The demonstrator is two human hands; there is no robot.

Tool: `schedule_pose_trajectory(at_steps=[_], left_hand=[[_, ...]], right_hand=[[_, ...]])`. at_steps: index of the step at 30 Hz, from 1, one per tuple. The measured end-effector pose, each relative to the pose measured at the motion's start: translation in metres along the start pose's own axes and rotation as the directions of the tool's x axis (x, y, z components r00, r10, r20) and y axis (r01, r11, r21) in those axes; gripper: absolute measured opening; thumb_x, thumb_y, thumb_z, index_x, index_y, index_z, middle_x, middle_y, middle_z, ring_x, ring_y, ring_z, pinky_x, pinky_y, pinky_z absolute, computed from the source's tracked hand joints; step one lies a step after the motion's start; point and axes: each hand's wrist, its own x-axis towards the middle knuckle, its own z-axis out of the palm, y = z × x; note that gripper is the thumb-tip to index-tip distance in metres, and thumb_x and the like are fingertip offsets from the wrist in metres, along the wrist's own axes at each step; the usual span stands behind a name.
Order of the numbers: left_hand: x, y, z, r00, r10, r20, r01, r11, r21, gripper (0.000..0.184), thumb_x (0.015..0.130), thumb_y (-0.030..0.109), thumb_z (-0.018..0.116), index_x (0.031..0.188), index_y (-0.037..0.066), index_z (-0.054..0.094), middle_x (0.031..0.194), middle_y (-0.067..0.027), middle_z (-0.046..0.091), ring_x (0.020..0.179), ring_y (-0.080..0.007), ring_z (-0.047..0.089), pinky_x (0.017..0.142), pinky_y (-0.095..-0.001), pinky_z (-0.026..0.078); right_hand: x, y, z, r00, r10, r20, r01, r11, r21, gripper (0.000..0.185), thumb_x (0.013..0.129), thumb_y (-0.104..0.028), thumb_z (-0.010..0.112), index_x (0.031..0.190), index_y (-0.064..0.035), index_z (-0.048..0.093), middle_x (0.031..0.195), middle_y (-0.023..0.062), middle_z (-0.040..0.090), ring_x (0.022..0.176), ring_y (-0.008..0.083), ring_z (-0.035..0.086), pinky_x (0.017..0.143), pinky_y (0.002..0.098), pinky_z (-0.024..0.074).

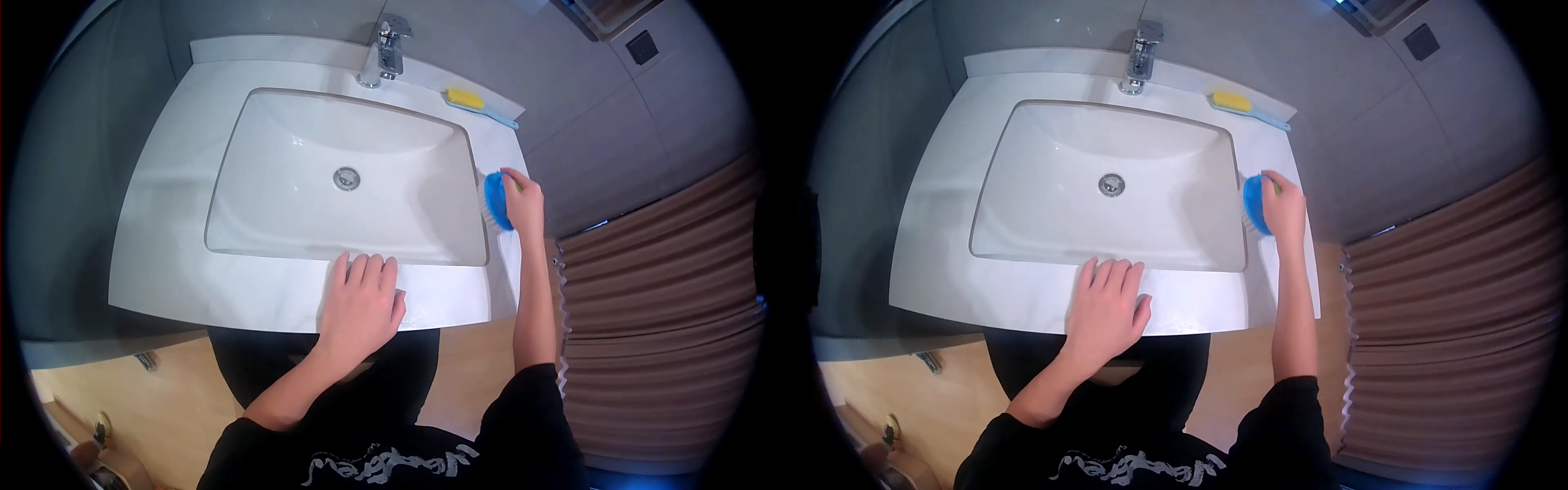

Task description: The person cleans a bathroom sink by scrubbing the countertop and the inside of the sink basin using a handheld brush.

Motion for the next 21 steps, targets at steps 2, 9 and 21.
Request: schedule_pose_trajectory(at_steps=[2,9,21], left_hand=[[0.001,0.001,-0.001,1.0,-0.002,0.003,0.002,1.0,-0.002,0.042,0.085,0.022,0.068,0.119,-0.002,0.06,0.109,-0.0139,0.06,0.107,-0.0296,0.056,0.108,-0.0494,0.038],[0.001,0.0,0.0,1.0,-0.004,-0.009,0.004,1.0,0.007,0.044,0.084,0.023,0.069,0.119,-0.002,0.06,0.109,-0.0143,0.059,0.107,-0.0297,0.055,0.108,-0.0502,0.038],[0.001,0.0,0.002,0.998,-0.005,-0.055,0.006,1.0,0.015,0.039,0.084,0.023,0.068,0.115,-0.001,0.061,0.103,-0.0126,0.059,0.102,-0.0282,0.056,0.104,-0.0482,0.04]], right_hand=[[0.028,0.002,0.012,1.0,0.016,-0.005,-0.016,1.0,-0.007,0.031,0.094,-0.027,0.06,0.113,-0.009,0.075,0.105,0.024,0.071,0.101,0.0416,0.068,0.091,0.0411,0.0527],[0.105,0.004,0.051,0.998,0.054,-0.044,-0.054,0.998,0.014,0.032,0.093,-0.032,0.059,0.11,-0.0114,0.077,0.107,0.0227,0.071,0.105,0.0424,0.067,0.094,0.0426,0.0524],[0.176,0.024,0.086,0.988,0.134,-0.079,-0.134,0.991,0.003,0.036,0.089,-0.034,0.054,0.11,-0.0146,0.077,0.108,0.0205,0.072,0.106,0.0432,0.066,0.094,0.0455,0.0529]])
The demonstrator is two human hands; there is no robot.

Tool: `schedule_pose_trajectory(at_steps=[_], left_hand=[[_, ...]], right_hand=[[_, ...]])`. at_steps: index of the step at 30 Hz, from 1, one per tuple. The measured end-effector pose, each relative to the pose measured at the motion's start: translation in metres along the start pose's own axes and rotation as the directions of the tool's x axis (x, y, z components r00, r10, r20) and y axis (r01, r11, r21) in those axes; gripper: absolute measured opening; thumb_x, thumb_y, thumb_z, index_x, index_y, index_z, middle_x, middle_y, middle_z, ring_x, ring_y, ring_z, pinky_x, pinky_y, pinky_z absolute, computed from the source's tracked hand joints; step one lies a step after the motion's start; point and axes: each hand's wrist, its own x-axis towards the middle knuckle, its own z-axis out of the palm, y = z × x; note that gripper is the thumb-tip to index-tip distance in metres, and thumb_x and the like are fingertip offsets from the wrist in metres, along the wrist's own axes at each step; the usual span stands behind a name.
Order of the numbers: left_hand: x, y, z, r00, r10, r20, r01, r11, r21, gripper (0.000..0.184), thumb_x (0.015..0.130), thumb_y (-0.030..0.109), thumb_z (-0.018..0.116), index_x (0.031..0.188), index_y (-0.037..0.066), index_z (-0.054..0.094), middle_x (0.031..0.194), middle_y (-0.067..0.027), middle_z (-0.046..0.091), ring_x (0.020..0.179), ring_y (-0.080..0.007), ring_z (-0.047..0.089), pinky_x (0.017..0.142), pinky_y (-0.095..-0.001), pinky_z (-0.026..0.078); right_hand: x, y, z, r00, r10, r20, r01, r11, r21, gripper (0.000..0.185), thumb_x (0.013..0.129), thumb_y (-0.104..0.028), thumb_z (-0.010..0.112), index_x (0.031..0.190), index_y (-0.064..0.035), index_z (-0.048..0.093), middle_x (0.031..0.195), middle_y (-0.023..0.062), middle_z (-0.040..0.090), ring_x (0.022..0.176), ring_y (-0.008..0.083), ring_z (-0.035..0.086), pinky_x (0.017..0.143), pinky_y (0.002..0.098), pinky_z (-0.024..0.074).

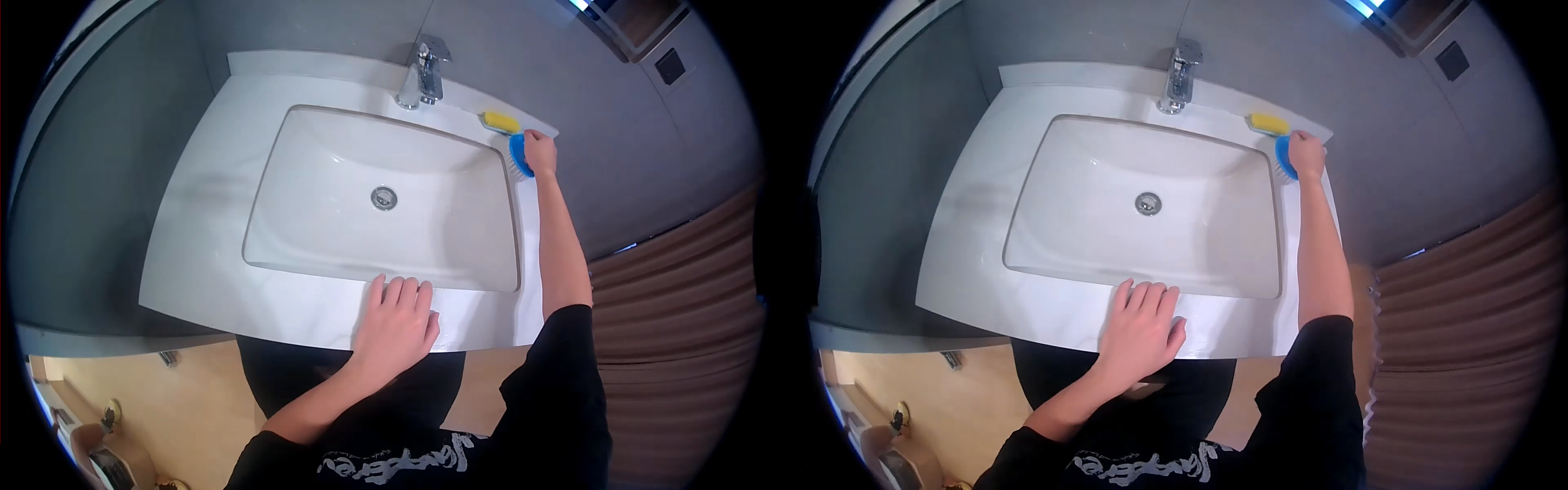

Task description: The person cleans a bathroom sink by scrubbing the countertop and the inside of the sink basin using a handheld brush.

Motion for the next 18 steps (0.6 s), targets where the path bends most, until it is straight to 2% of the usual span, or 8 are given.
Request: schedule_pose_trajectory(at_steps=[5,9,15,18], left_hand=[[-0.002,0.0,0.003,1.0,0.014,-0.01,-0.014,1.0,-0.001,0.039,0.085,0.023,0.068,0.115,0.0,0.061,0.104,-0.0124,0.06,0.103,-0.0279,0.057,0.105,-0.0477,0.04],[-0.004,0.0,0.006,1.0,0.014,-0.019,-0.015,1.0,-0.006,0.039,0.086,0.024,0.068,0.116,0.0,0.061,0.108,-0.0116,0.061,0.106,-0.028,0.057,0.108,-0.0486,0.039],[-0.003,0.004,0.007,1.0,-0.023,0.01,0.023,0.999,0.028,0.04,0.086,0.023,0.068,0.119,0.001,0.06,0.111,-0.0123,0.061,0.108,-0.0285,0.057,0.112,-0.0519,0.035],[0.0,0.011,0.014,0.999,-0.026,-0.018,0.027,1.0,0.014,0.044,0.086,0.024,0.07,0.122,0.0,0.06,0.118,-0.0144,0.059,0.116,-0.0301,0.055,0.113,-0.0566,0.032]], right_hand=[[-0.033,-0.005,-0.021,0.998,0.05,0.04,-0.05,0.999,-0.012,0.037,0.09,-0.035,0.054,0.11,-0.0137,0.077,0.109,0.0212,0.071,0.106,0.0432,0.066,0.094,0.0447,0.0527],[-0.085,0.0,-0.05,0.989,-0.112,0.094,0.108,0.993,0.054,0.033,0.093,-0.031,0.057,0.11,-0.0109,0.075,0.108,0.0245,0.07,0.104,0.0426,0.066,0.092,0.0437,0.0526],[-0.186,0.015,-0.117,0.974,-0.117,0.192,0.106,0.992,0.068,0.033,0.096,-0.028,0.057,0.117,-0.0088,0.072,0.107,0.0247,0.07,0.103,0.0419,0.067,0.091,0.0421,0.0529],[-0.241,0.019,-0.152,0.97,-0.117,0.215,0.107,0.993,0.057,0.032,0.096,-0.027,0.058,0.119,-0.0092,0.071,0.105,0.0248,0.071,0.1,0.0417,0.068,0.088,0.0412,0.0536]])
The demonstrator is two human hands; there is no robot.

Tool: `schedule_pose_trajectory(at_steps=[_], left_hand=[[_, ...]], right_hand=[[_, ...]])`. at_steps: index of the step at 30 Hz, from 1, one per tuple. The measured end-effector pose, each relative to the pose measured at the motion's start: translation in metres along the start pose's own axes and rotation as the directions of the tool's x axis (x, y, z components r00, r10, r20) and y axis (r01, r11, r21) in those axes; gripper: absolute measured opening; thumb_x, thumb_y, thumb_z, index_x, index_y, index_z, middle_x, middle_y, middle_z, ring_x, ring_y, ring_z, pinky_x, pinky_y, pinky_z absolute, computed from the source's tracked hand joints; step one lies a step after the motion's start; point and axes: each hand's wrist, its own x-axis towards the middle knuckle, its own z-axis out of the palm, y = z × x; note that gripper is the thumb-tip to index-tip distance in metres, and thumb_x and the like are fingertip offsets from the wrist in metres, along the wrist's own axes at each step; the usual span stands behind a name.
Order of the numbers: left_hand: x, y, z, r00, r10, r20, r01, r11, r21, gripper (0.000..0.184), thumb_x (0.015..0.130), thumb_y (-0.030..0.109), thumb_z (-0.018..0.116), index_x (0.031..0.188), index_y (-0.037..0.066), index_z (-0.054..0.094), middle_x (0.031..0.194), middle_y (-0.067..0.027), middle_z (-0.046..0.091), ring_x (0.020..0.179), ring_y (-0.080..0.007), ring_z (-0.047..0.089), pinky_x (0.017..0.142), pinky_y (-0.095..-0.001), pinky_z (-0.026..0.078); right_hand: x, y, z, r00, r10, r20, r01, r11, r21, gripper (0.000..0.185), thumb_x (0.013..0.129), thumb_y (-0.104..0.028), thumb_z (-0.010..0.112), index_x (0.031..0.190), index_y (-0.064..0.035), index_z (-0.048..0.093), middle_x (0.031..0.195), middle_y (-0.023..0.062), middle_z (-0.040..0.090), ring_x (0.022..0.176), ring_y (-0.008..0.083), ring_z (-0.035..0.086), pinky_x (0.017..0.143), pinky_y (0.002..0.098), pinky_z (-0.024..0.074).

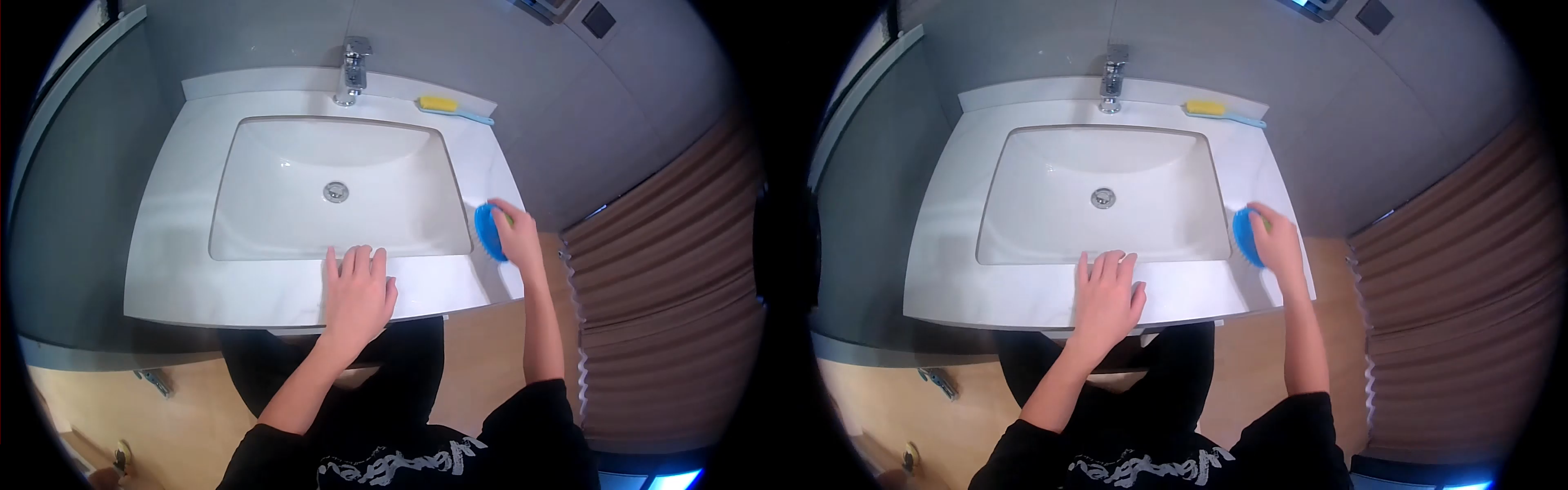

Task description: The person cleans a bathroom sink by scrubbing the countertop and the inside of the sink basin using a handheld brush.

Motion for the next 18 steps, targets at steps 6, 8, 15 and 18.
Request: schedule_pose_trajectory(at_steps=[6,8,15,18], left_hand=[[0.007,0.042,0.027,0.993,0.113,0.023,-0.111,0.991,-0.075,0.052,0.085,0.027,0.073,0.126,-0.001,0.058,0.129,-0.0202,0.055,0.129,-0.0347,0.049,0.113,-0.0623,0.028],[0.01,0.052,0.035,0.988,0.149,0.029,-0.147,0.986,-0.085,0.054,0.087,0.032,0.071,0.127,0.0,0.057,0.134,-0.0232,0.054,0.132,-0.0366,0.047,0.113,-0.062,0.028],[0.012,0.05,0.038,0.983,0.18,0.047,-0.178,0.983,-0.047,0.055,0.088,0.038,0.069,0.127,0.001,0.058,0.132,-0.0222,0.056,0.13,-0.0357,0.049,0.113,-0.0604,0.03],[0.013,0.051,0.037,0.979,0.197,0.048,-0.196,0.98,-0.029,0.053,0.087,0.037,0.069,0.125,0.002,0.059,0.131,-0.0209,0.057,0.127,-0.0338,0.05,0.112,-0.0596,0.033]], right_hand=[[-0.064,-0.007,-0.026,0.995,0.095,-0.01,-0.095,0.995,-0.042,0.029,0.097,-0.025,0.059,0.12,-0.0112,0.071,0.102,0.0244,0.071,0.097,0.0417,0.069,0.085,0.0421,0.0544],[-0.064,-0.008,-0.027,0.993,0.119,-0.02,-0.121,0.987,-0.108,0.029,0.097,-0.025,0.059,0.119,-0.0114,0.071,0.101,0.0246,0.071,0.096,0.0418,0.068,0.084,0.0425,0.0545],[0.015,0.024,-0.002,0.994,0.024,-0.11,-0.025,1.0,-0.006,0.027,0.095,-0.022,0.061,0.113,-0.007,0.074,0.1,0.0251,0.071,0.097,0.042,0.069,0.085,0.0419,0.0546],[0.068,0.03,0.017,0.988,-0.014,-0.151,0.008,0.999,-0.038,0.03,0.094,-0.028,0.059,0.112,-0.0094,0.075,0.1,0.0244,0.071,0.098,0.0428,0.068,0.087,0.044,0.0543]])
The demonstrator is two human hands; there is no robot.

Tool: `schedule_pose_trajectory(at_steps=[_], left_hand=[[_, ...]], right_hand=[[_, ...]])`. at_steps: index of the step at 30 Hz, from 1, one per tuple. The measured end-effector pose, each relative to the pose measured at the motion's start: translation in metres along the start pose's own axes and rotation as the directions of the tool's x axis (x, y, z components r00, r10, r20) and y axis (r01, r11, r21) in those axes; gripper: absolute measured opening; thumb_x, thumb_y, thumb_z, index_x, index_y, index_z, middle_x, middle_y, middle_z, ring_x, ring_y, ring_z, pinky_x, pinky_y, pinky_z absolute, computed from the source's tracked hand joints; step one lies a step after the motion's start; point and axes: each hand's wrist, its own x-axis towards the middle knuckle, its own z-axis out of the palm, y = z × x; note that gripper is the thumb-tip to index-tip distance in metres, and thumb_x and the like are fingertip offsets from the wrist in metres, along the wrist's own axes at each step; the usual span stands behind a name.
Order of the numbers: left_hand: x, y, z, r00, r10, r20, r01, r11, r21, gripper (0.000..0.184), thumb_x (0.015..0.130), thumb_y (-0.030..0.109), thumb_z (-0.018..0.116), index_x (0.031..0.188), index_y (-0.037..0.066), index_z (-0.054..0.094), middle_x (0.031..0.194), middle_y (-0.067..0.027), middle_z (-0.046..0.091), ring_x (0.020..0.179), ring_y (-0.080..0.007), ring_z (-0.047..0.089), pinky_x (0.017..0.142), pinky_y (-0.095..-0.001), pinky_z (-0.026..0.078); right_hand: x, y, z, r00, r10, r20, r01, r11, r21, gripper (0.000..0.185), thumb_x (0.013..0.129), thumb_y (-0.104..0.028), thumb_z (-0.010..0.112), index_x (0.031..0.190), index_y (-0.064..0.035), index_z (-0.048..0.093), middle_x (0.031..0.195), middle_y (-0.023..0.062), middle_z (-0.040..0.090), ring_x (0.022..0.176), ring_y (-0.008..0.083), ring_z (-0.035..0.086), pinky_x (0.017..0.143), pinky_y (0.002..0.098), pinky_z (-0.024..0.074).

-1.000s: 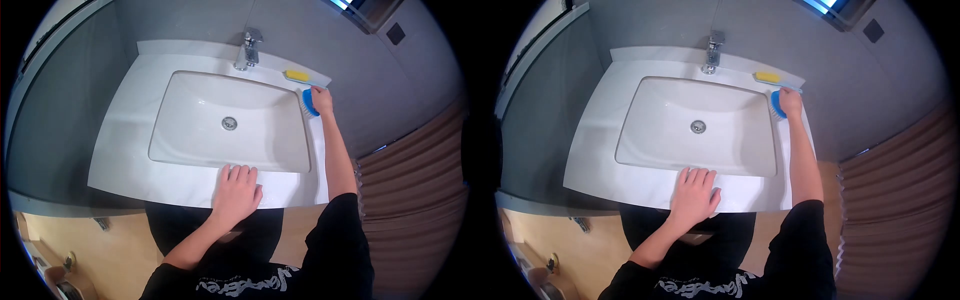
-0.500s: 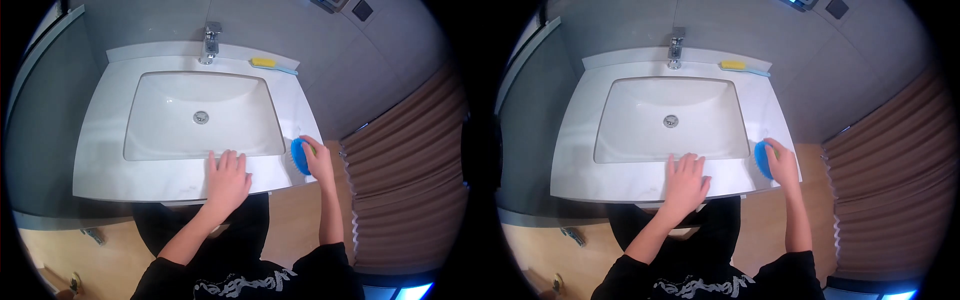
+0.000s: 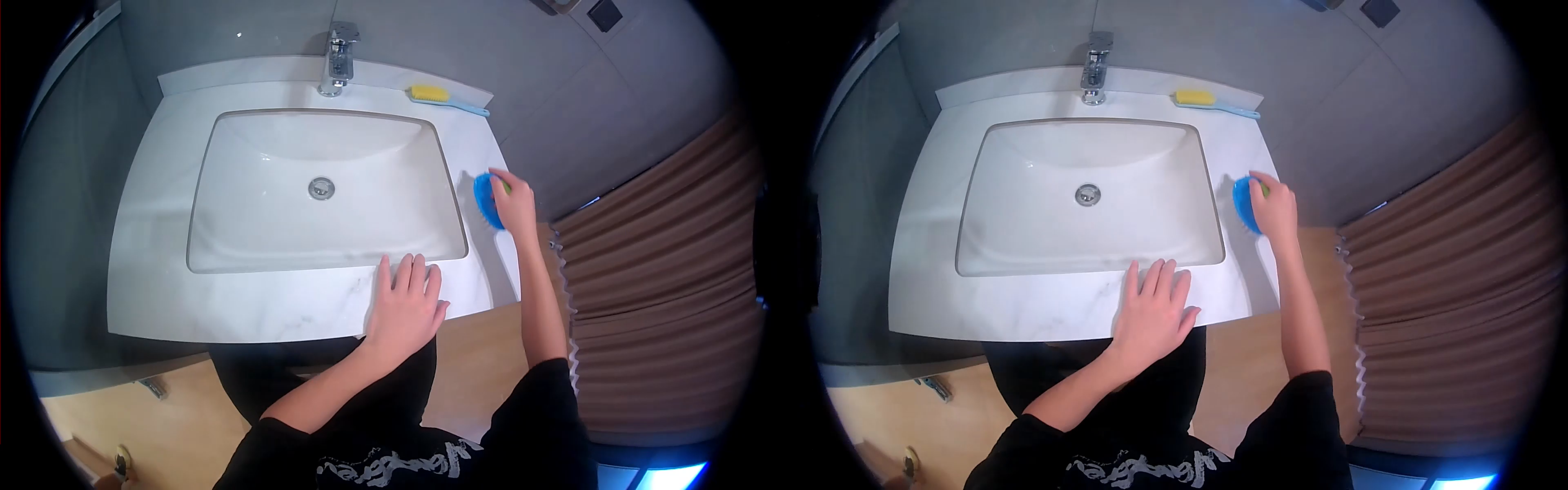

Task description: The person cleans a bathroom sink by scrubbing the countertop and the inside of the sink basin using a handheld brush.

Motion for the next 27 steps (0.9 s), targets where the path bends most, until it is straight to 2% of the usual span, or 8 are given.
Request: schedule_pose_trajectory(at_steps=[8,12,15,17,18,20,23,27], left_hand=[[0.004,0.003,-0.006,0.999,-0.017,0.028,0.016,0.999,0.03,0.052,0.086,0.035,0.069,0.124,0.002,0.059,0.129,-0.0208,0.058,0.126,-0.0339,0.051,0.11,-0.0593,0.034],[0.005,0.003,-0.005,1.0,-0.006,0.018,0.005,0.999,0.035,0.052,0.084,0.034,0.07,0.124,0.001,0.059,0.126,-0.0211,0.059,0.123,-0.035,0.053,0.108,-0.0585,0.037],[0.005,0.003,-0.006,1.0,0.004,0.018,-0.005,0.999,0.043,0.053,0.084,0.034,0.071,0.123,0.001,0.059,0.125,-0.0212,0.059,0.122,-0.0351,0.054,0.107,-0.058,0.038],[0.005,0.003,-0.007,1.0,0.003,0.002,-0.003,0.999,0.05,0.053,0.084,0.034,0.071,0.123,0.001,0.059,0.125,-0.0212,0.058,0.122,-0.0349,0.054,0.107,-0.0577,0.038],[0.004,0.003,-0.007,1.0,0.001,0.001,-0.001,0.999,0.048,0.053,0.083,0.034,0.071,0.123,0.001,0.059,0.126,-0.0212,0.058,0.122,-0.0348,0.054,0.107,-0.0575,0.038],[0.004,0.003,-0.005,1.0,0.003,-0.008,-0.002,0.999,0.044,0.053,0.083,0.034,0.071,0.122,0.001,0.059,0.126,-0.0212,0.058,0.122,-0.0347,0.054,0.107,-0.0572,0.038],[0.003,0.003,0.0,1.0,0.002,0.009,-0.002,1.0,0.025,0.054,0.085,0.035,0.069,0.126,0.001,0.059,0.127,-0.0217,0.058,0.123,-0.0349,0.053,0.108,-0.0568,0.037],[0.001,0.002,0.006,0.999,-0.024,-0.046,0.026,0.998,0.049,0.057,0.088,0.038,0.066,0.131,0.001,0.057,0.126,-0.0218,0.057,0.125,-0.0348,0.051,0.111,-0.0563,0.033]], right_hand=[[0.128,-0.012,0.072,0.992,0.013,-0.122,-0.027,0.993,-0.114,0.032,0.091,-0.034,0.057,0.109,-0.0169,0.077,0.109,0.0192,0.072,0.105,0.0414,0.066,0.092,0.0458,0.0534],[0.177,-0.005,0.094,0.994,0.057,-0.097,-0.069,0.99,-0.121,0.033,0.09,-0.035,0.057,0.11,-0.0173,0.077,0.111,0.0181,0.072,0.107,0.0414,0.066,0.093,0.0467,0.0532],[0.196,0.009,0.102,0.988,0.145,-0.06,-0.148,0.988,-0.051,0.033,0.091,-0.034,0.055,0.11,-0.0177,0.077,0.103,0.0168,0.075,0.097,0.0355,0.071,0.088,0.0432,0.0556],[0.195,-0.002,0.091,0.971,0.23,0.059,-0.235,0.968,0.092,0.034,0.092,-0.034,0.053,0.111,-0.0187,0.077,0.089,0.0141,0.076,0.081,0.0269,0.074,0.08,0.0382,0.0569],[0.191,-0.006,0.088,0.973,0.224,0.059,-0.229,0.969,0.095,0.034,0.092,-0.034,0.053,0.111,-0.0187,0.077,0.089,0.0141,0.076,0.081,0.0269,0.074,0.08,0.0382,0.0569],[0.183,-0.012,0.081,0.97,0.232,0.064,-0.234,0.972,0.017,0.035,0.093,-0.033,0.052,0.112,-0.0168,0.077,0.079,0.0113,0.074,0.066,0.0204,0.072,0.071,0.0342,0.0566],[0.176,-0.001,0.075,0.961,0.258,0.101,-0.261,0.965,0.019,0.036,0.093,-0.032,0.052,0.113,-0.0147,0.076,0.078,0.0104,0.074,0.062,0.0215,0.07,0.069,0.0349,0.0564],[0.133,-0.008,0.05,0.962,0.255,0.093,-0.262,0.963,0.068,0.036,0.096,-0.031,0.051,0.117,-0.0141,0.075,0.089,0.0137,0.075,0.061,0.0227,0.069,0.071,0.035,0.0563]])
